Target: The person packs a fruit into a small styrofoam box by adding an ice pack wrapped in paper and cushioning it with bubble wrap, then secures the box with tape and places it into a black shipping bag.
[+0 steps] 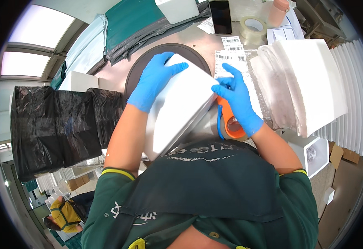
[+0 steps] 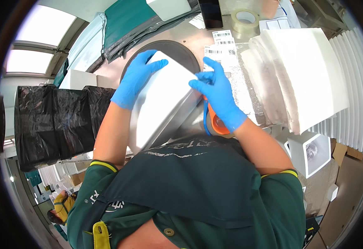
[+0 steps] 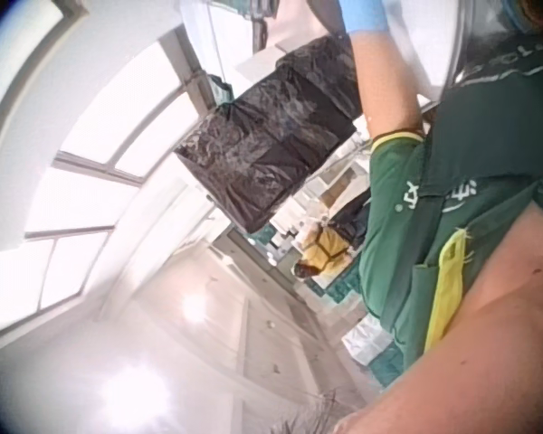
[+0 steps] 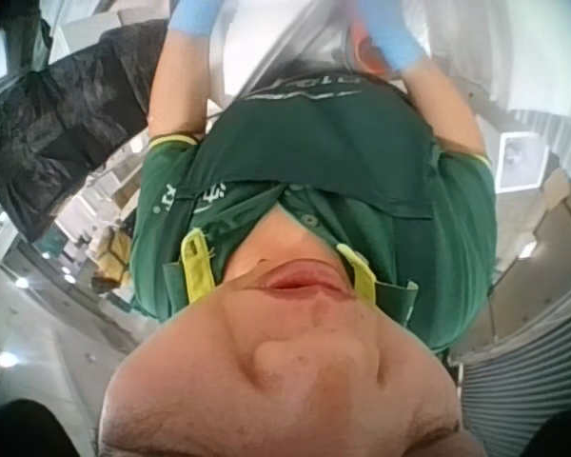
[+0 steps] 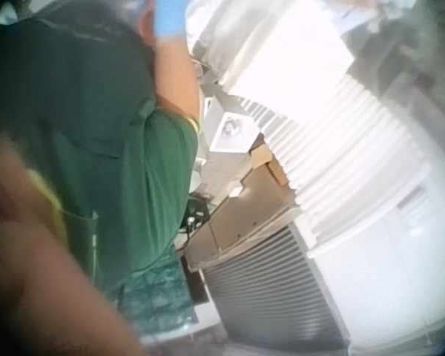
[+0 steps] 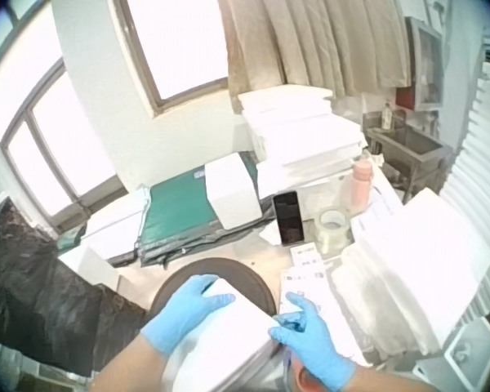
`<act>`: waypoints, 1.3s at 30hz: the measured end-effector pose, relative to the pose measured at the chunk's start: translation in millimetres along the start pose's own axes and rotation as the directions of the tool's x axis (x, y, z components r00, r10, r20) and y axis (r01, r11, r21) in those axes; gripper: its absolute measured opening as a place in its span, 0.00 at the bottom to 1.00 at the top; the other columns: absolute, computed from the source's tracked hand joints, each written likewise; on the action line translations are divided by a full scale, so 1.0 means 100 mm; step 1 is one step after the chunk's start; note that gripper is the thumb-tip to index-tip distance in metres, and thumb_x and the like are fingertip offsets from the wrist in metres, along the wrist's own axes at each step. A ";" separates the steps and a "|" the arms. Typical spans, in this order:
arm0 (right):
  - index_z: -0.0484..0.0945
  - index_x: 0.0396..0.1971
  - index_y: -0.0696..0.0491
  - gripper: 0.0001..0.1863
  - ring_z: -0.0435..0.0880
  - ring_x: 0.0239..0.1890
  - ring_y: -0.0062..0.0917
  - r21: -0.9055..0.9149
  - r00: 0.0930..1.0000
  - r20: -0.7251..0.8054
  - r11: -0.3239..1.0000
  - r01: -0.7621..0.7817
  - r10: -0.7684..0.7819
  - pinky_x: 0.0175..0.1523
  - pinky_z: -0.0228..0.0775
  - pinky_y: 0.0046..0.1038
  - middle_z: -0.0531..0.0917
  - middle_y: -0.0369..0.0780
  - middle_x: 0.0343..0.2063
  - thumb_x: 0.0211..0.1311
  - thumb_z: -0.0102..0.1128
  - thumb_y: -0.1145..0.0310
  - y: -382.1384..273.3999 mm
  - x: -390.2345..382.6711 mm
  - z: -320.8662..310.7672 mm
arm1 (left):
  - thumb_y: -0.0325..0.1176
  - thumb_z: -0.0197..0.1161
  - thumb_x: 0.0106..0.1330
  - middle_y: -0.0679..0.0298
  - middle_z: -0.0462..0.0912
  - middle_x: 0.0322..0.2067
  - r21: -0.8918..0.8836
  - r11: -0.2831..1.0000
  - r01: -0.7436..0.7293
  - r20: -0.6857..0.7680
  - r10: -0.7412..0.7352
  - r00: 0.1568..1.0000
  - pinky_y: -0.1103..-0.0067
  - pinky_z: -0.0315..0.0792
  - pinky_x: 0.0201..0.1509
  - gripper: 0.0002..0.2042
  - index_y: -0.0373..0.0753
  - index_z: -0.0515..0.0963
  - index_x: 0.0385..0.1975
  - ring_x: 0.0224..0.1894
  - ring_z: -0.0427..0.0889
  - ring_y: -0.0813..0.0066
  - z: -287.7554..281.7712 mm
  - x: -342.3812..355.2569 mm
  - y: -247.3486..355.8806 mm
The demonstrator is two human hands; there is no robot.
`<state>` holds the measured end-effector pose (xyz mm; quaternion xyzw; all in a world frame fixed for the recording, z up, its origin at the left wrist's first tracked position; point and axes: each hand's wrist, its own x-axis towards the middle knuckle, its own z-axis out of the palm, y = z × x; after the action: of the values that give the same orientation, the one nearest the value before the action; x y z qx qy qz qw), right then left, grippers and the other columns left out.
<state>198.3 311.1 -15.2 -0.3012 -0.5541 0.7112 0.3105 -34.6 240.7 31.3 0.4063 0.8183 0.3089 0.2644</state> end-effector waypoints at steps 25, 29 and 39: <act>0.68 0.56 0.42 0.23 0.80 0.30 0.40 -0.804 0.732 0.581 0.391 0.448 0.356 0.34 0.72 0.38 0.77 0.46 0.30 0.61 0.56 0.59 0.38 -0.63 -0.39 | 0.51 0.69 0.52 0.57 0.72 0.51 0.009 0.998 -0.062 0.126 0.061 0.990 0.73 0.66 0.59 0.34 0.36 0.69 0.55 0.54 0.73 0.62 -0.13 -0.14 -0.01; 0.67 0.56 0.42 0.24 0.80 0.34 0.41 -0.863 0.727 0.479 0.414 0.289 0.492 0.39 0.72 0.38 0.77 0.47 0.33 0.60 0.57 0.58 0.26 -0.57 -0.32 | 0.51 0.68 0.52 0.57 0.73 0.51 0.069 0.995 -0.076 0.136 0.066 0.988 0.73 0.67 0.58 0.33 0.37 0.70 0.55 0.53 0.74 0.62 -0.16 -0.17 0.03; 0.72 0.50 0.54 0.20 0.75 0.45 0.21 0.045 0.929 -0.262 0.965 -0.260 0.263 0.52 0.68 0.25 0.76 0.38 0.42 0.68 0.45 0.55 -0.25 -0.15 -0.73 | 0.44 0.74 0.47 0.59 0.69 0.57 -0.013 0.981 -0.196 0.238 0.193 0.952 0.70 0.66 0.62 0.42 0.55 0.59 0.65 0.57 0.72 0.59 -0.23 -0.33 0.00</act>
<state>267.1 347.9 -5.0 -0.4633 -0.4591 0.7021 0.2859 -32.5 206.6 53.1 0.5205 0.7382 0.2781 0.3268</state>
